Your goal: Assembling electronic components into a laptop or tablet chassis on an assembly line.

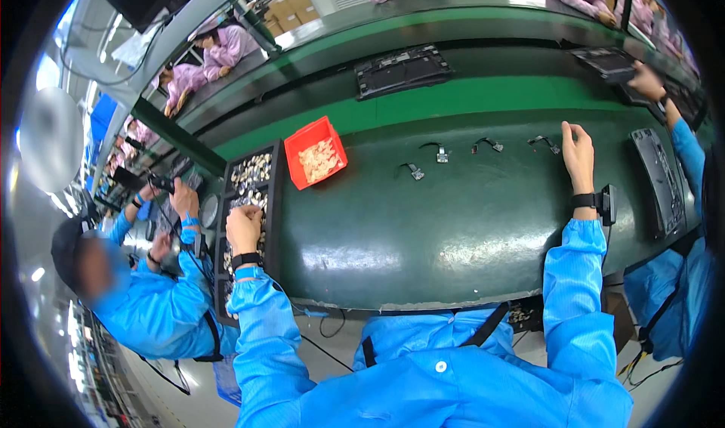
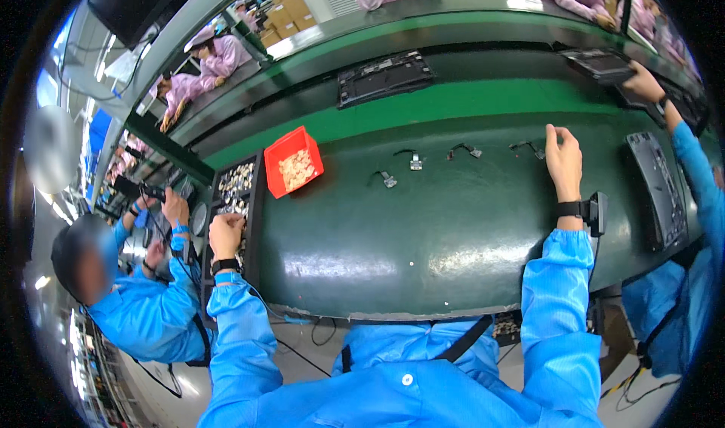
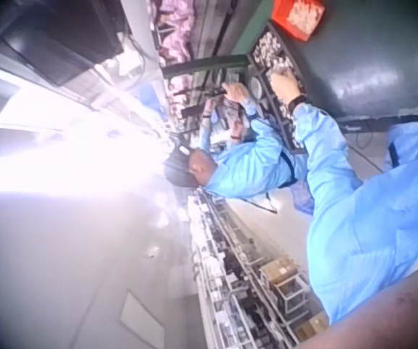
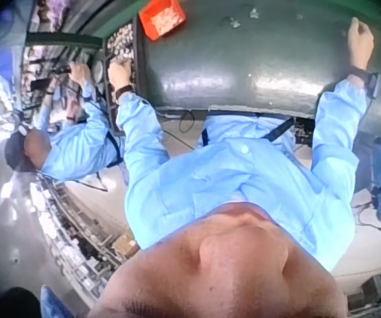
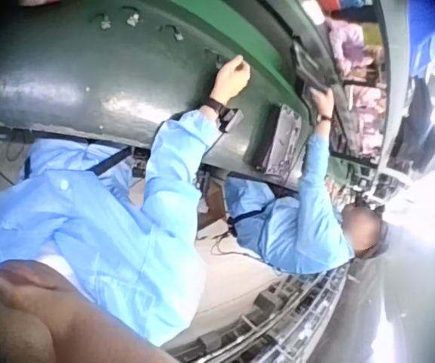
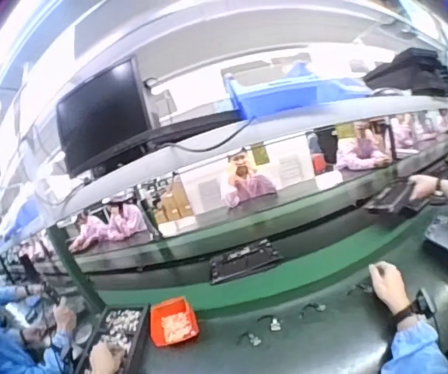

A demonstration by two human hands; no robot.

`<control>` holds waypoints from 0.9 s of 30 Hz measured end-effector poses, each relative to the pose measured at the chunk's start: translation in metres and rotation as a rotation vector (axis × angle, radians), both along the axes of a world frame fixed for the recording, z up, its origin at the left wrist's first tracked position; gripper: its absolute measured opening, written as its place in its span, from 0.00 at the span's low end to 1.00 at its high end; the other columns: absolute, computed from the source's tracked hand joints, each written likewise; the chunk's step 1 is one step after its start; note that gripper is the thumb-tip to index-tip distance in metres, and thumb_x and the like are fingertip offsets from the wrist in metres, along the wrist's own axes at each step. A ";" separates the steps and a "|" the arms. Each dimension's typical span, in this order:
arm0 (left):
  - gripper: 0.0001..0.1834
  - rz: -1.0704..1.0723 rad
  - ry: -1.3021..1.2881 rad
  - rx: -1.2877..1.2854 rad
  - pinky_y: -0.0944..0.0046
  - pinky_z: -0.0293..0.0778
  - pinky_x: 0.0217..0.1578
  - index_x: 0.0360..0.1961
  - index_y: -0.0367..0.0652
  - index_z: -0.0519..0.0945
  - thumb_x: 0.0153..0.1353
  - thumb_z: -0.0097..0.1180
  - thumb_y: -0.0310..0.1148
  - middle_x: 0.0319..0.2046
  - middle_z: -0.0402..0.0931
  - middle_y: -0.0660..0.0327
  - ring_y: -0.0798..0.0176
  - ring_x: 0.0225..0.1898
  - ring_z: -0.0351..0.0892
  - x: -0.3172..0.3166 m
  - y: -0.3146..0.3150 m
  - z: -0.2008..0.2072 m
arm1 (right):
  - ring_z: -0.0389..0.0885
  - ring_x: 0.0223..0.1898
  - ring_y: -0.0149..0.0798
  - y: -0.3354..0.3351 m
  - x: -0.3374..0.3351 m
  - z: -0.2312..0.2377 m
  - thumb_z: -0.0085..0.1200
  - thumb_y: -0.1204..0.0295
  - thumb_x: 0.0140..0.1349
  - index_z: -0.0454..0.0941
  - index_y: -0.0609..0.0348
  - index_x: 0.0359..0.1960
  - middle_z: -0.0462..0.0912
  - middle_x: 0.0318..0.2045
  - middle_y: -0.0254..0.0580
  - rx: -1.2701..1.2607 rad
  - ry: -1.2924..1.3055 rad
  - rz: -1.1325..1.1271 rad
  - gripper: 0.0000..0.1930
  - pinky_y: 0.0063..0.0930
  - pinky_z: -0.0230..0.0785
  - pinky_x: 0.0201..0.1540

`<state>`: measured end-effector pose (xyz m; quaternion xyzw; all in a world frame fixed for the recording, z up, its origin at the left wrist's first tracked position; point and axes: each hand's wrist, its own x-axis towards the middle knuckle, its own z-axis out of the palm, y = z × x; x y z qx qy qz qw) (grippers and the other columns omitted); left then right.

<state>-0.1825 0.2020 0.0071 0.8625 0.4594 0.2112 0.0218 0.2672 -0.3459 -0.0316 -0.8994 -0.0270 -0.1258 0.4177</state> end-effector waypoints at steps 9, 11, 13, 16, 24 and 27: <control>0.15 -0.081 -0.224 0.052 0.62 0.84 0.39 0.38 0.35 0.90 0.50 0.77 0.31 0.31 0.89 0.48 0.57 0.33 0.91 -0.002 0.003 0.027 | 0.86 0.33 0.50 0.000 0.006 -0.009 0.53 0.51 0.72 0.83 0.57 0.53 0.85 0.25 0.49 0.189 -0.192 -0.036 0.22 0.42 0.74 0.42; 0.13 -0.130 -0.303 0.187 0.62 0.82 0.34 0.36 0.36 0.90 0.50 0.78 0.31 0.28 0.88 0.50 0.59 0.29 0.89 -0.002 0.018 0.032 | 0.85 0.30 0.48 0.006 -0.004 0.009 0.53 0.52 0.72 0.81 0.55 0.55 0.83 0.22 0.46 0.157 -0.159 -0.035 0.22 0.42 0.72 0.39; 0.11 -0.173 -0.317 0.233 0.64 0.79 0.32 0.37 0.35 0.90 0.54 0.75 0.30 0.27 0.89 0.55 0.64 0.28 0.87 0.009 0.013 0.045 | 0.77 0.22 0.41 0.012 -0.016 0.020 0.53 0.55 0.73 0.77 0.48 0.59 0.77 0.16 0.39 0.150 -0.211 -0.002 0.19 0.42 0.67 0.31; 0.11 -0.177 -0.406 0.193 0.68 0.78 0.34 0.40 0.35 0.90 0.58 0.74 0.30 0.29 0.89 0.56 0.67 0.30 0.86 0.019 0.008 0.068 | 0.64 0.18 0.28 0.025 -0.025 0.025 0.55 0.66 0.73 0.77 0.52 0.59 0.67 0.13 0.34 0.295 -0.400 0.123 0.15 0.32 0.57 0.24; 0.13 -0.799 -0.879 -0.377 0.68 0.82 0.42 0.50 0.31 0.85 0.67 0.66 0.25 0.40 0.88 0.56 0.66 0.40 0.87 0.144 -0.174 0.095 | 0.80 0.43 0.24 0.170 -0.143 0.051 0.60 0.65 0.73 0.66 0.63 0.71 0.85 0.46 0.36 0.718 -0.085 0.932 0.29 0.19 0.73 0.42; 0.13 -0.844 -0.893 -0.798 0.68 0.83 0.42 0.49 0.31 0.85 0.65 0.68 0.24 0.40 0.88 0.55 0.66 0.39 0.88 0.186 -0.210 0.056 | 0.83 0.43 0.25 0.203 -0.163 0.042 0.54 0.66 0.76 0.72 0.69 0.67 0.88 0.47 0.41 0.839 0.214 1.153 0.23 0.20 0.75 0.40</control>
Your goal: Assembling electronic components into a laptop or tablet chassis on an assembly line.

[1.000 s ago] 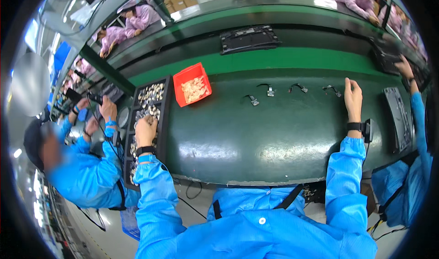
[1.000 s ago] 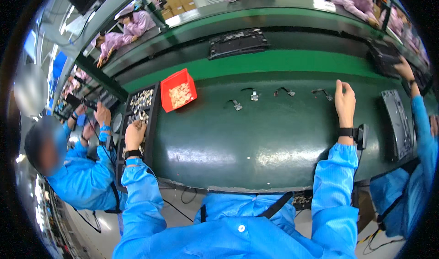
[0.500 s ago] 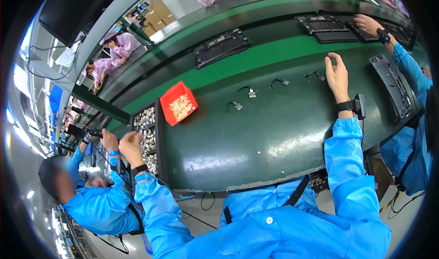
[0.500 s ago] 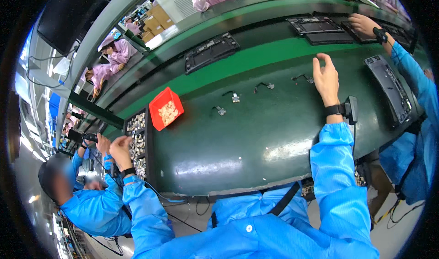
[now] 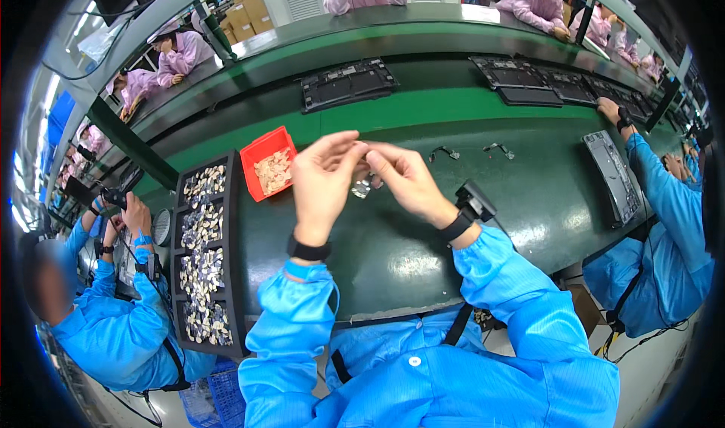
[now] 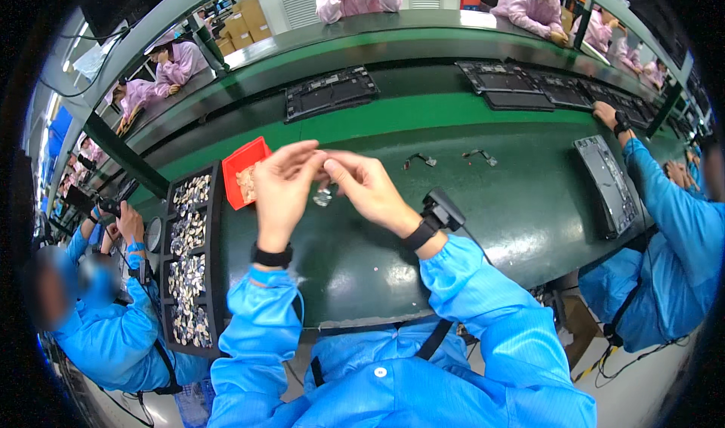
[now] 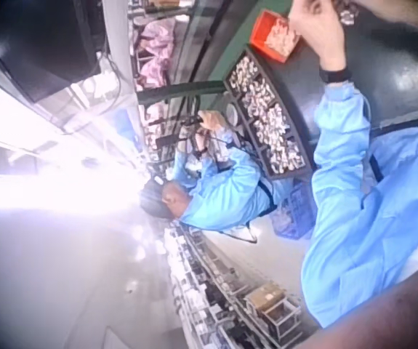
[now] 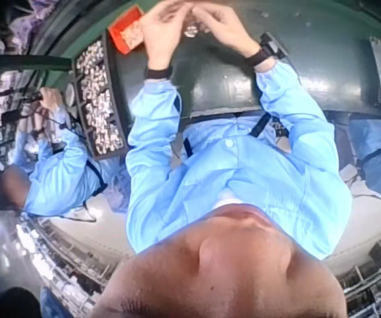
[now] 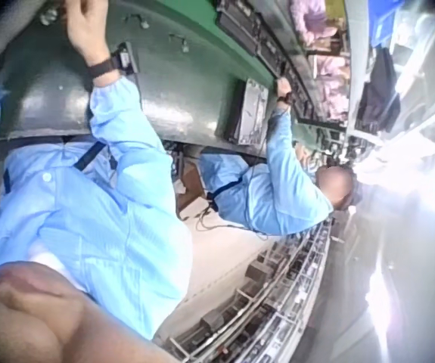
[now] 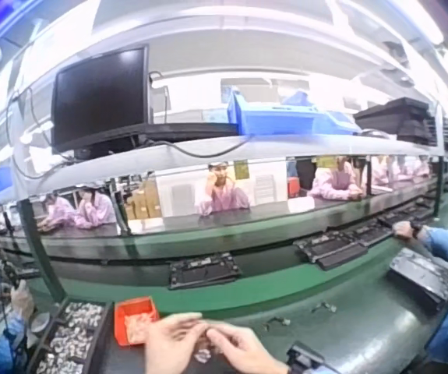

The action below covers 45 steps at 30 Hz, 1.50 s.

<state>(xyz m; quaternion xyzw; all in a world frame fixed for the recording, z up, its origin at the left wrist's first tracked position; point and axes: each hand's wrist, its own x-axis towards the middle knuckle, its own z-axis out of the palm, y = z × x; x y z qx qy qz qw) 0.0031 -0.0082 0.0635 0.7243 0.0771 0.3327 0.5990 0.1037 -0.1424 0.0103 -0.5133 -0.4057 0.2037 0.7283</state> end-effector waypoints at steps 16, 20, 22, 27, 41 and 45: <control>0.08 -0.012 0.028 0.007 0.69 0.84 0.42 0.43 0.31 0.87 0.63 0.68 0.22 0.41 0.88 0.56 0.66 0.40 0.88 0.009 0.004 -0.055 | 0.85 0.45 0.28 0.001 -0.015 -0.037 0.57 0.74 0.74 0.82 0.69 0.58 0.89 0.42 0.41 -0.057 0.139 -0.200 0.15 0.23 0.77 0.49; 0.13 0.004 0.066 0.187 0.68 0.84 0.41 0.49 0.35 0.88 0.64 0.68 0.26 0.45 0.89 0.51 0.67 0.38 0.89 0.004 0.005 -0.060 | 0.83 0.44 0.27 -0.001 -0.015 -0.039 0.55 0.75 0.74 0.83 0.68 0.57 0.89 0.41 0.38 -0.087 0.074 -0.160 0.14 0.24 0.76 0.50; 0.12 -0.012 0.088 0.175 0.68 0.84 0.41 0.48 0.34 0.88 0.65 0.67 0.27 0.45 0.89 0.51 0.67 0.37 0.89 0.004 0.004 -0.057 | 0.83 0.44 0.27 0.000 -0.017 -0.041 0.55 0.75 0.74 0.83 0.68 0.57 0.89 0.41 0.38 -0.070 0.102 -0.168 0.14 0.24 0.76 0.50; 0.13 0.008 0.116 0.245 0.68 0.83 0.40 0.49 0.34 0.88 0.66 0.66 0.29 0.45 0.89 0.52 0.68 0.37 0.89 0.002 0.012 -0.056 | 0.83 0.43 0.27 -0.001 -0.017 -0.039 0.55 0.75 0.74 0.83 0.68 0.56 0.89 0.41 0.38 -0.080 0.036 -0.154 0.14 0.23 0.76 0.49; 0.12 -0.149 0.207 -0.028 0.69 0.82 0.40 0.45 0.32 0.88 0.71 0.63 0.32 0.37 0.89 0.59 0.71 0.37 0.86 -0.002 0.018 -0.052 | 0.86 0.43 0.34 -0.006 -0.015 -0.038 0.56 0.76 0.72 0.85 0.63 0.52 0.89 0.39 0.43 -0.150 -0.241 -0.281 0.12 0.27 0.76 0.49; 0.11 -0.094 0.201 0.116 0.69 0.80 0.41 0.43 0.31 0.88 0.71 0.61 0.30 0.36 0.89 0.60 0.70 0.38 0.86 -0.007 0.023 -0.048 | 0.85 0.40 0.33 0.000 -0.012 -0.038 0.56 0.76 0.72 0.85 0.63 0.51 0.89 0.42 0.42 -0.068 -0.411 -0.316 0.11 0.28 0.77 0.48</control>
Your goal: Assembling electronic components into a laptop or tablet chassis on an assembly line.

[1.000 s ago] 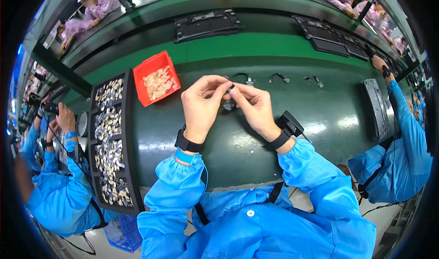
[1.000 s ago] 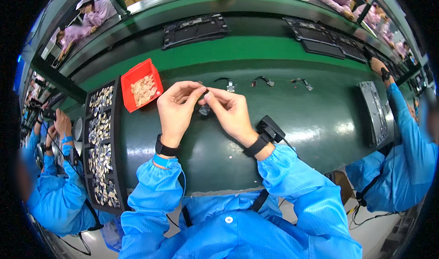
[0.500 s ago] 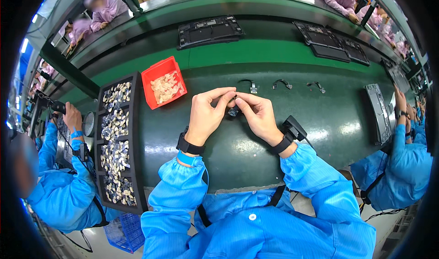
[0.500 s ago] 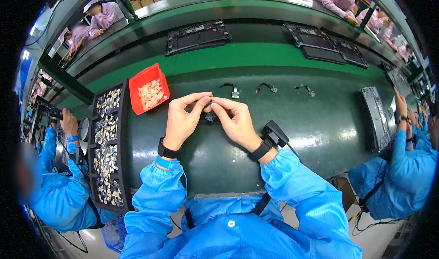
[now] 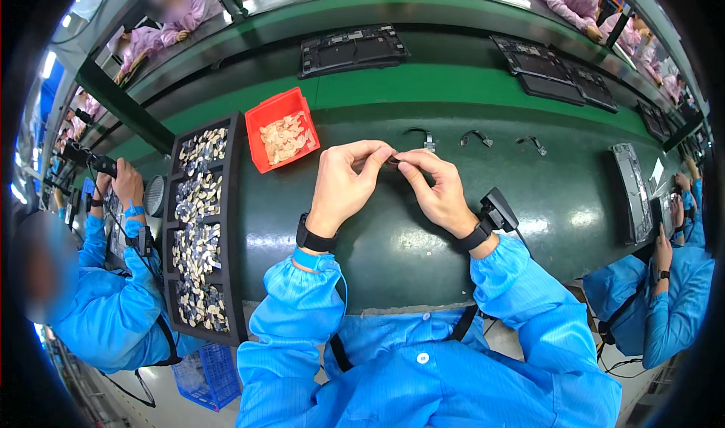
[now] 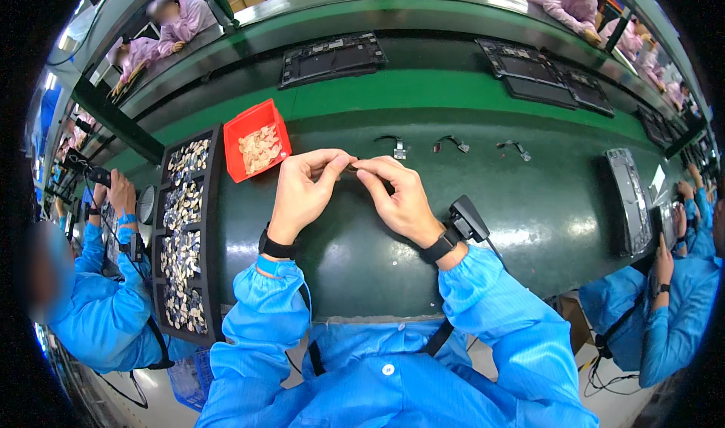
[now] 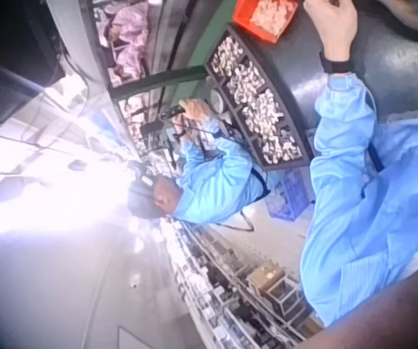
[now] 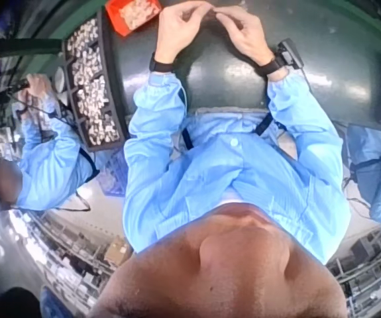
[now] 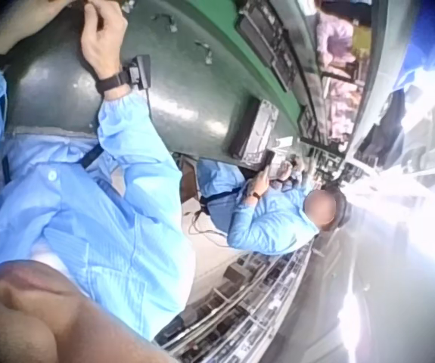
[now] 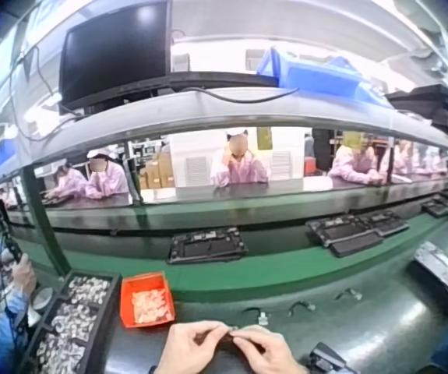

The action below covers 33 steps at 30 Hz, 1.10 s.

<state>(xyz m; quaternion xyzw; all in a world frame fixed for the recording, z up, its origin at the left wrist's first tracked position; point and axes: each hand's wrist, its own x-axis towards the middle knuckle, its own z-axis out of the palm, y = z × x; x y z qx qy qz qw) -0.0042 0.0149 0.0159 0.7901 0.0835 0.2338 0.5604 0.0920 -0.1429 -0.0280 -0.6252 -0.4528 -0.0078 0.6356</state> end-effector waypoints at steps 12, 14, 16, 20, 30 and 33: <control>0.07 0.586 -0.407 0.778 0.56 0.78 0.35 0.35 0.42 0.87 0.56 0.72 0.29 0.29 0.85 0.59 0.53 0.31 0.84 -0.016 0.073 0.013 | 0.73 0.24 0.21 0.002 -0.001 -0.002 0.54 0.73 0.75 0.78 0.63 0.61 0.86 0.38 0.36 -0.025 0.566 0.193 0.15 0.16 0.65 0.25; 0.11 0.241 -0.529 1.050 0.60 0.71 0.45 0.36 0.52 0.89 0.50 0.76 0.30 0.33 0.85 0.70 0.62 0.37 0.82 -0.013 0.040 0.006 | 0.73 0.22 0.20 -0.001 0.002 0.000 0.55 0.73 0.75 0.81 0.65 0.55 0.86 0.35 0.35 -0.165 0.770 0.242 0.12 0.16 0.64 0.24; 0.14 0.061 -0.504 1.062 0.60 0.67 0.47 0.40 0.53 0.90 0.50 0.74 0.33 0.42 0.86 0.72 0.65 0.44 0.81 -0.009 0.015 0.002 | 0.73 0.21 0.20 -0.003 -0.003 0.005 0.56 0.73 0.75 0.83 0.63 0.51 0.85 0.30 0.32 -0.181 0.772 0.231 0.10 0.15 0.63 0.23; 0.13 -0.045 -0.412 0.819 0.60 0.73 0.47 0.43 0.45 0.90 0.55 0.72 0.30 0.45 0.88 0.64 0.60 0.45 0.85 0.006 0.009 -0.017 | 0.74 0.23 0.20 -0.008 -0.001 0.008 0.55 0.73 0.76 0.83 0.62 0.51 0.81 0.28 0.28 -0.224 0.704 0.280 0.09 0.16 0.65 0.24; 0.06 -0.063 -0.263 0.545 0.60 0.78 0.46 0.40 0.40 0.90 0.62 0.66 0.26 0.39 0.90 0.56 0.57 0.39 0.88 -0.002 0.015 -0.018 | 0.81 0.30 0.28 -0.005 -0.001 0.003 0.57 0.78 0.71 0.84 0.70 0.50 0.88 0.34 0.39 -0.272 0.157 0.149 0.10 0.23 0.75 0.33; 0.06 0.145 -0.275 0.609 0.61 0.78 0.45 0.40 0.40 0.90 0.65 0.63 0.25 0.40 0.90 0.55 0.59 0.39 0.88 -0.005 0.035 -0.013 | 0.83 0.32 0.28 -0.005 -0.001 0.001 0.57 0.78 0.70 0.83 0.70 0.49 0.89 0.37 0.41 -0.279 0.191 0.114 0.10 0.23 0.77 0.36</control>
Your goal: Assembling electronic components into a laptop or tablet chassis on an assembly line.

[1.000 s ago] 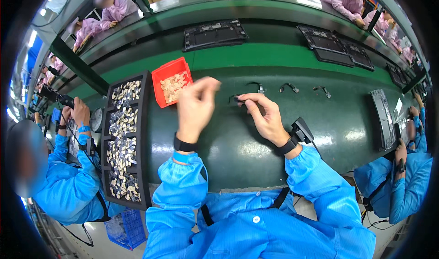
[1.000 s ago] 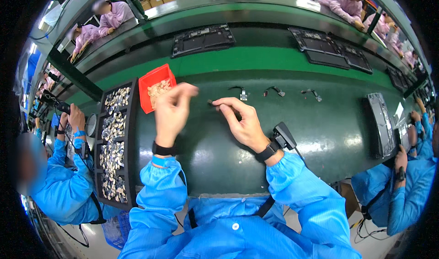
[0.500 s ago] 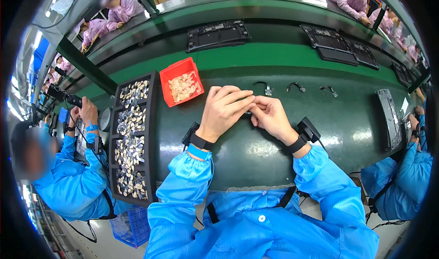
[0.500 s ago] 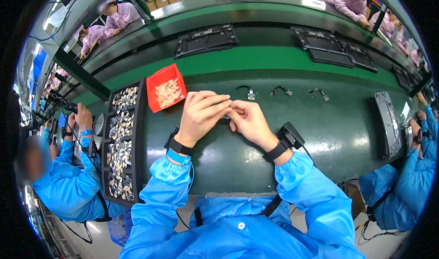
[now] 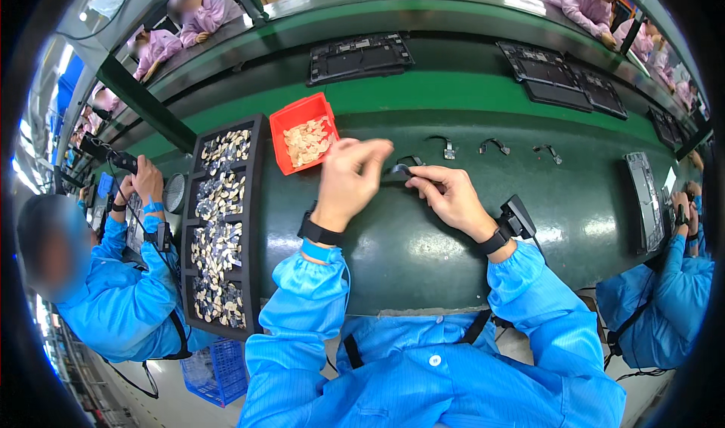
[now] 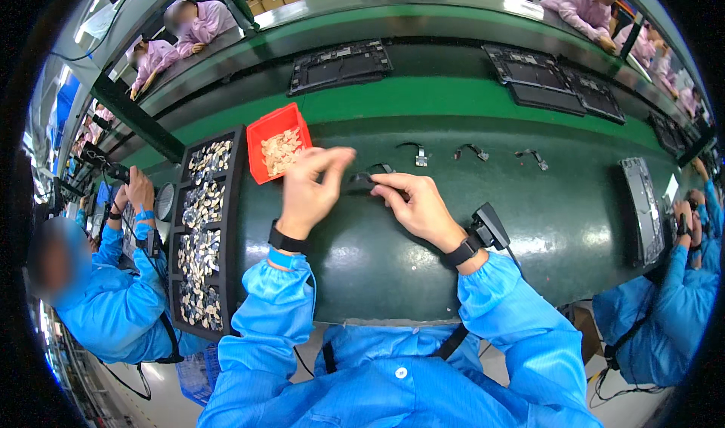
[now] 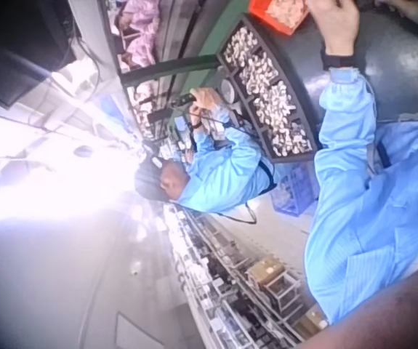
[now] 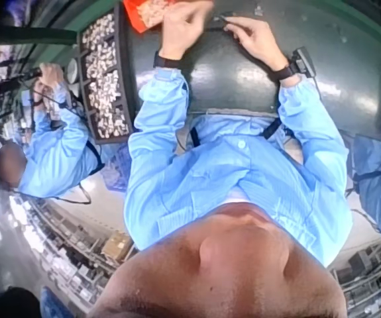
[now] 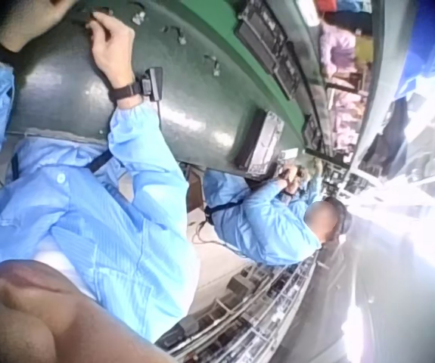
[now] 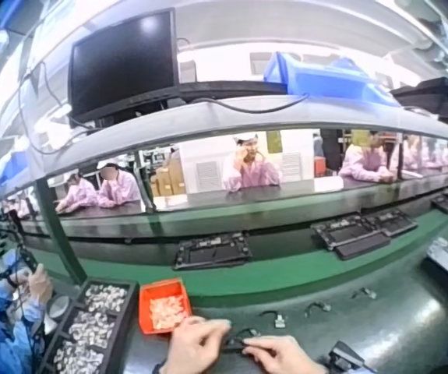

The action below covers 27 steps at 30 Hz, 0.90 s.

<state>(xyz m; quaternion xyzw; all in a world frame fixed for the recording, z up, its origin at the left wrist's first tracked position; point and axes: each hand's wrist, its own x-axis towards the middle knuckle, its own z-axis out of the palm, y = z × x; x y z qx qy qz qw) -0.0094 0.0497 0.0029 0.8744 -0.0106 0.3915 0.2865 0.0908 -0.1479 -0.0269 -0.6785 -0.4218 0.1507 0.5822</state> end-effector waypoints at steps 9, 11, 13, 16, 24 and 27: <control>0.14 0.832 -0.035 0.229 0.49 0.63 0.54 0.49 0.50 0.88 0.64 0.67 0.38 0.45 0.87 0.65 0.59 0.49 0.78 -0.036 0.061 0.018 | 0.83 0.40 0.24 0.010 0.009 0.007 0.67 0.74 0.66 0.85 0.65 0.45 0.88 0.37 0.34 0.247 0.325 -0.116 0.09 0.18 0.75 0.43; 0.11 0.773 0.101 0.079 0.53 0.62 0.52 0.51 0.53 0.88 0.71 0.59 0.35 0.41 0.88 0.67 0.62 0.43 0.81 -0.034 0.060 0.015 | 0.82 0.39 0.24 0.015 0.011 0.010 0.69 0.73 0.65 0.87 0.64 0.44 0.87 0.36 0.33 0.306 0.377 -0.151 0.10 0.19 0.75 0.42; 0.15 0.747 -0.227 0.196 0.54 0.67 0.52 0.57 0.52 0.86 0.71 0.58 0.33 0.41 0.88 0.62 0.60 0.45 0.82 -0.028 0.063 0.017 | 0.82 0.38 0.25 0.024 0.002 0.033 0.69 0.72 0.65 0.88 0.65 0.47 0.89 0.37 0.35 0.302 0.323 -0.152 0.12 0.21 0.75 0.41; 0.17 0.310 -0.214 -0.323 0.62 0.73 0.47 0.59 0.42 0.84 0.74 0.57 0.36 0.42 0.88 0.61 0.66 0.42 0.83 -0.017 0.038 0.020 | 0.85 0.38 0.27 0.056 0.000 0.064 0.68 0.72 0.65 0.89 0.65 0.46 0.91 0.38 0.41 0.315 0.131 -0.109 0.12 0.25 0.77 0.42; 0.14 -0.101 -0.379 -1.217 0.74 0.75 0.32 0.50 0.37 0.86 0.75 0.58 0.37 0.39 0.86 0.64 0.74 0.37 0.83 -0.011 0.032 0.017 | 0.86 0.46 0.31 0.130 0.007 0.094 0.60 0.73 0.71 0.81 0.64 0.60 0.89 0.45 0.45 0.205 -0.153 0.290 0.18 0.29 0.79 0.51; 0.15 0.018 -0.459 -1.293 0.75 0.76 0.32 0.50 0.36 0.85 0.76 0.58 0.38 0.40 0.87 0.61 0.74 0.34 0.82 -0.013 0.035 0.024 | 0.86 0.45 0.33 0.161 0.060 0.102 0.57 0.62 0.74 0.82 0.67 0.55 0.89 0.41 0.47 0.062 -0.159 0.132 0.19 0.31 0.79 0.50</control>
